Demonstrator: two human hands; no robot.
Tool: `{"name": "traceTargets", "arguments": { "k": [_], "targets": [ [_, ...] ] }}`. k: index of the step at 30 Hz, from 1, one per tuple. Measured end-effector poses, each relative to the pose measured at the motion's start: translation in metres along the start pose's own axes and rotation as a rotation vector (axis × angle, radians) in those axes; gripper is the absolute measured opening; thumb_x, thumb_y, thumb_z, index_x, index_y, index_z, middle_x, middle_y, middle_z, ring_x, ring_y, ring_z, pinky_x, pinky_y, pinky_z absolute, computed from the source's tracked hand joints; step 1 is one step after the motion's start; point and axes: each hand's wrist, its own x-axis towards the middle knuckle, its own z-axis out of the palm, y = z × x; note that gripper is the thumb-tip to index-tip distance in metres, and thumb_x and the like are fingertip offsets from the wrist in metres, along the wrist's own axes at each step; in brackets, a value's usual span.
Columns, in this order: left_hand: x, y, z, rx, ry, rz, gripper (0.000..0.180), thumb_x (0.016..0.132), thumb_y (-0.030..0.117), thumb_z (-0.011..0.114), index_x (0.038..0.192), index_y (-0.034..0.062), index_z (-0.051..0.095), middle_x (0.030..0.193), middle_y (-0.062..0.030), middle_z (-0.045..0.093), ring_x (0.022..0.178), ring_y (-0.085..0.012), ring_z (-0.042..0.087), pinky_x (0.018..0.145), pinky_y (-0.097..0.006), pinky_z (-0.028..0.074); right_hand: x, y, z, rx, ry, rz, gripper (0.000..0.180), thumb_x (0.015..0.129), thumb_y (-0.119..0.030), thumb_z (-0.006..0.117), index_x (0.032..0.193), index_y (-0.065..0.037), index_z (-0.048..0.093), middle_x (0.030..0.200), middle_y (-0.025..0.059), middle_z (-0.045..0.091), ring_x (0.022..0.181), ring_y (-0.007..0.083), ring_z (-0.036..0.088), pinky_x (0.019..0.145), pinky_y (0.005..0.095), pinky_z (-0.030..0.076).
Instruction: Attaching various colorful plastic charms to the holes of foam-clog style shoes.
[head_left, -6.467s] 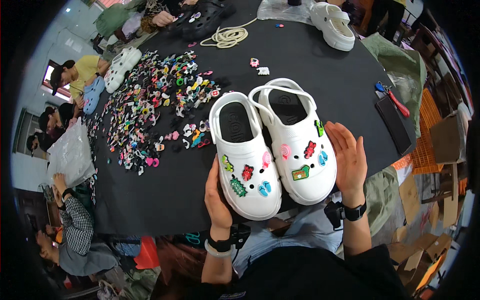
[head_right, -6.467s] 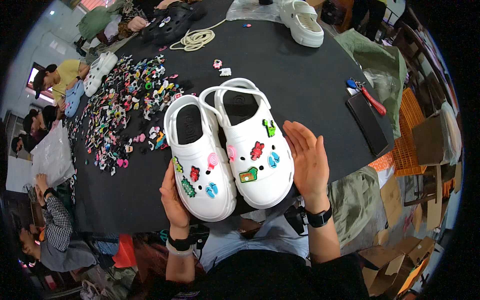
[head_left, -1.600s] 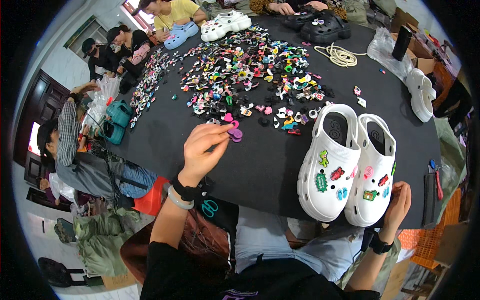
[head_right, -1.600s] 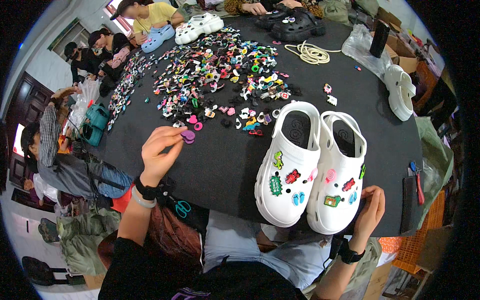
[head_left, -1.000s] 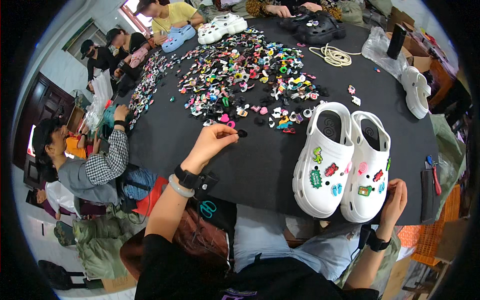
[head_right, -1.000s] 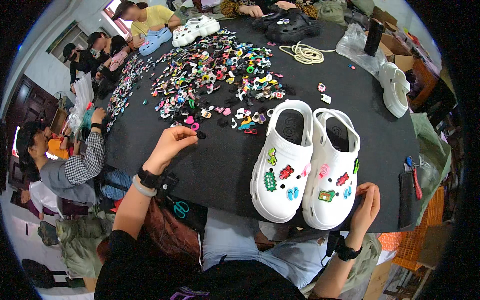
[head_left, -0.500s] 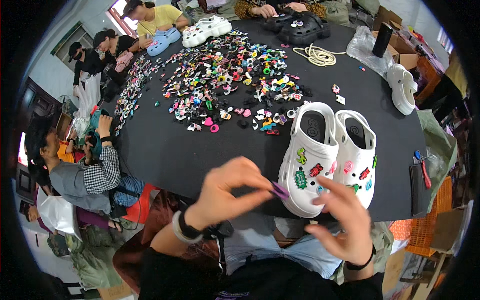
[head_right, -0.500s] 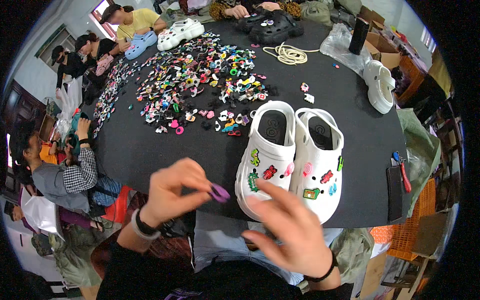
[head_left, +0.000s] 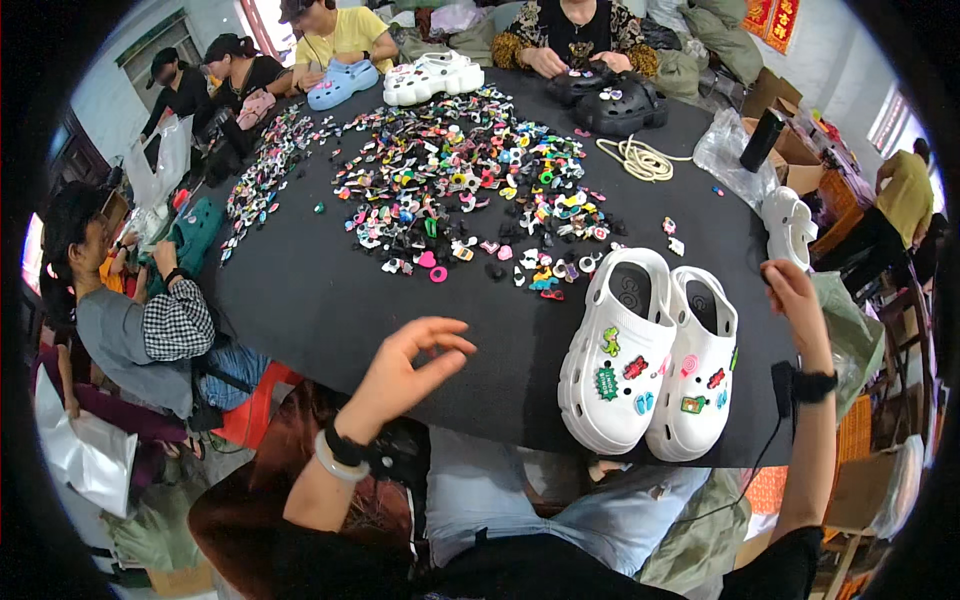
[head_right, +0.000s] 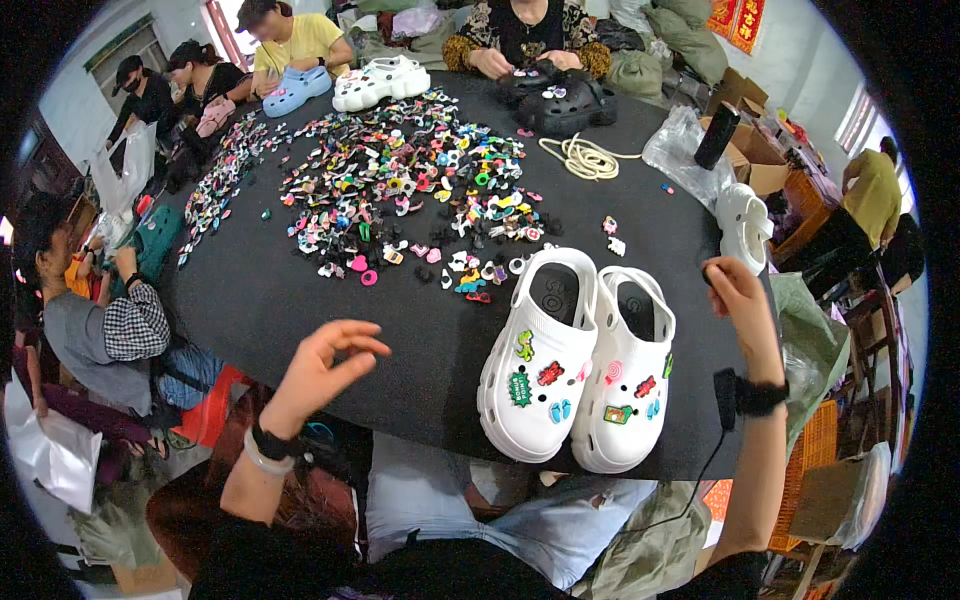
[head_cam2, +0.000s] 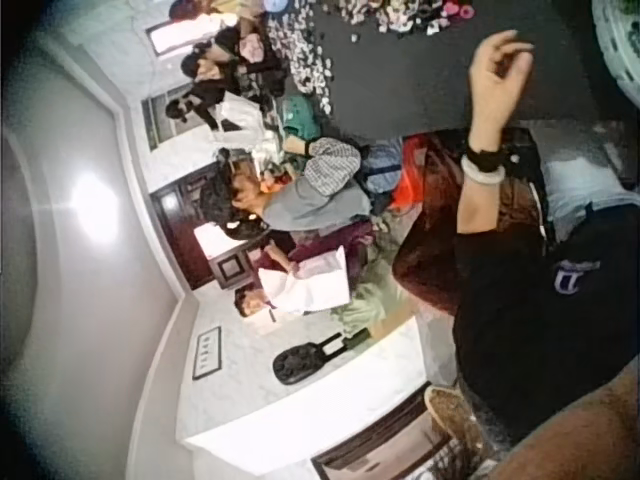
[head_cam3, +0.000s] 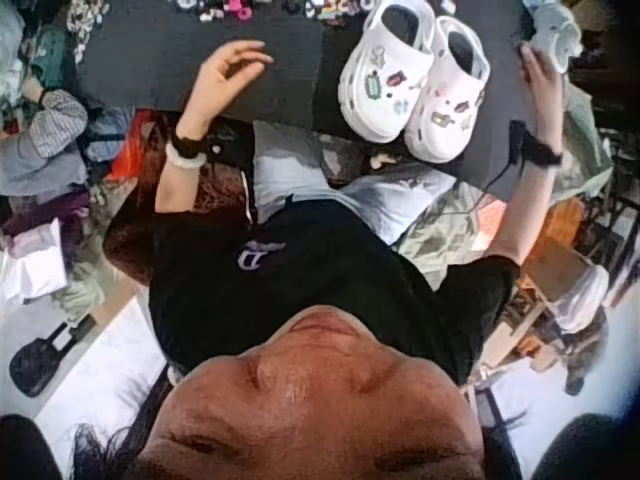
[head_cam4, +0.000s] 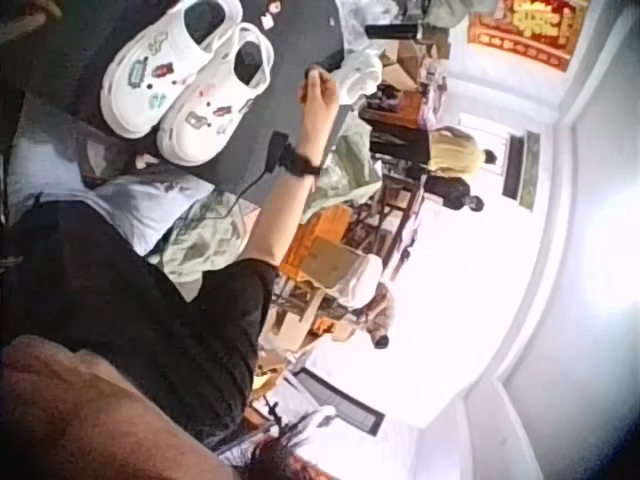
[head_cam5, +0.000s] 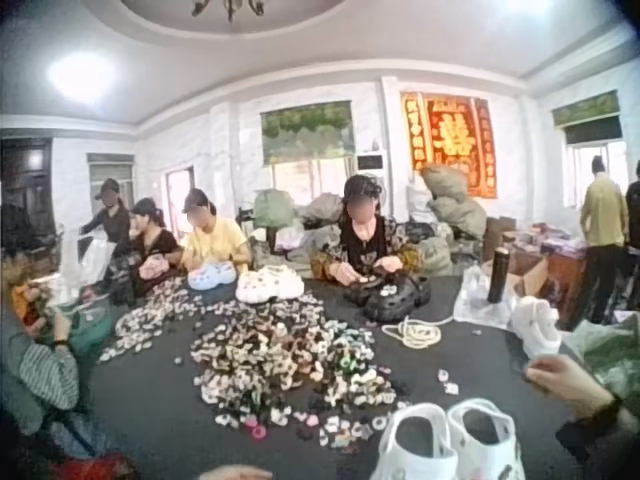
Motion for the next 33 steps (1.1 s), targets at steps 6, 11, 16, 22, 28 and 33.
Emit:
{"name": "traceTargets", "arguments": {
  "k": [6, 11, 16, 22, 28, 33],
  "targets": [
    [0.043, -0.042, -0.071, 0.104, 0.182, 0.008, 0.028, 0.088, 0.009, 0.064, 0.115, 0.0024, 0.060, 0.105, -0.0064, 0.068, 0.097, -0.0134, 0.064, 0.080, -0.026, 0.045, 0.047, 0.090, 0.014, -0.125, -0.054, -0.031, 0.025, 0.090, -0.014, 0.064, 0.111, -0.001, 0.062, 0.084, 0.0045, 0.066, 0.067, 0.0111, 0.061, 0.060, 0.0232, 0.049],
    [0.077, -0.045, -0.088, 0.084, 0.189, -0.069, 0.030, 0.088, 0.010, 0.065, 0.116, 0.0007, 0.060, 0.107, -0.0080, 0.067, 0.097, -0.0144, 0.062, 0.085, -0.028, 0.047, 0.053, 0.089, 0.016, 0.346, 0.110, 0.036, 0.034, 0.093, -0.015, 0.060, 0.125, -0.006, 0.056, 0.099, 0.0045, 0.067, 0.082, 0.0100, 0.061, 0.069, 0.0235, 0.047],
    [0.104, -0.090, -0.086, 0.709, 0.189, -0.004, 0.062, 0.081, 0.025, 0.073, 0.134, 0.0063, 0.048, 0.136, -0.0180, 0.047, 0.124, -0.0317, 0.046, 0.100, -0.041, 0.039, 0.070, 0.103, 0.020, 0.069, 0.033, 0.054, 0.036, 0.091, -0.020, 0.063, 0.124, -0.006, 0.058, 0.096, 0.0057, 0.068, 0.076, 0.0116, 0.062, 0.062, 0.0243, 0.048],
    [0.098, -0.122, -0.083, 0.897, -0.013, -0.051, 0.099, 0.080, 0.046, 0.070, 0.151, 0.0038, 0.014, 0.154, -0.0227, 0.015, 0.144, -0.0392, 0.011, 0.115, -0.048, 0.012, 0.106, 0.098, 0.042, -0.231, -0.193, 0.035, 0.037, 0.086, -0.019, 0.068, 0.117, 0.000, 0.062, 0.082, 0.0055, 0.066, 0.065, 0.0117, 0.061, 0.056, 0.0259, 0.048],
    [0.102, -0.091, -0.074, 0.931, -0.138, -0.203, 0.102, 0.081, 0.051, 0.068, 0.152, 0.0064, 0.010, 0.157, -0.0184, 0.011, 0.146, -0.0356, 0.001, 0.116, -0.047, 0.005, 0.136, 0.097, 0.051, -0.182, -0.035, 0.052, 0.047, 0.081, -0.021, 0.071, 0.122, -0.001, 0.059, 0.089, 0.0120, 0.066, 0.075, 0.0209, 0.064, 0.066, 0.0315, 0.051],
    [0.101, -0.091, -0.077, 0.932, -0.151, -0.207, 0.100, 0.081, 0.051, 0.068, 0.152, 0.0071, 0.012, 0.157, -0.0180, 0.011, 0.146, -0.0347, 0.001, 0.116, -0.047, 0.004, 0.139, 0.078, 0.077, -0.489, -0.128, -0.513, 0.063, 0.073, -0.030, 0.079, 0.130, -0.016, 0.056, 0.124, 0.0169, 0.054, 0.116, 0.0310, 0.050, 0.098, 0.0411, 0.041]
  ]
}}
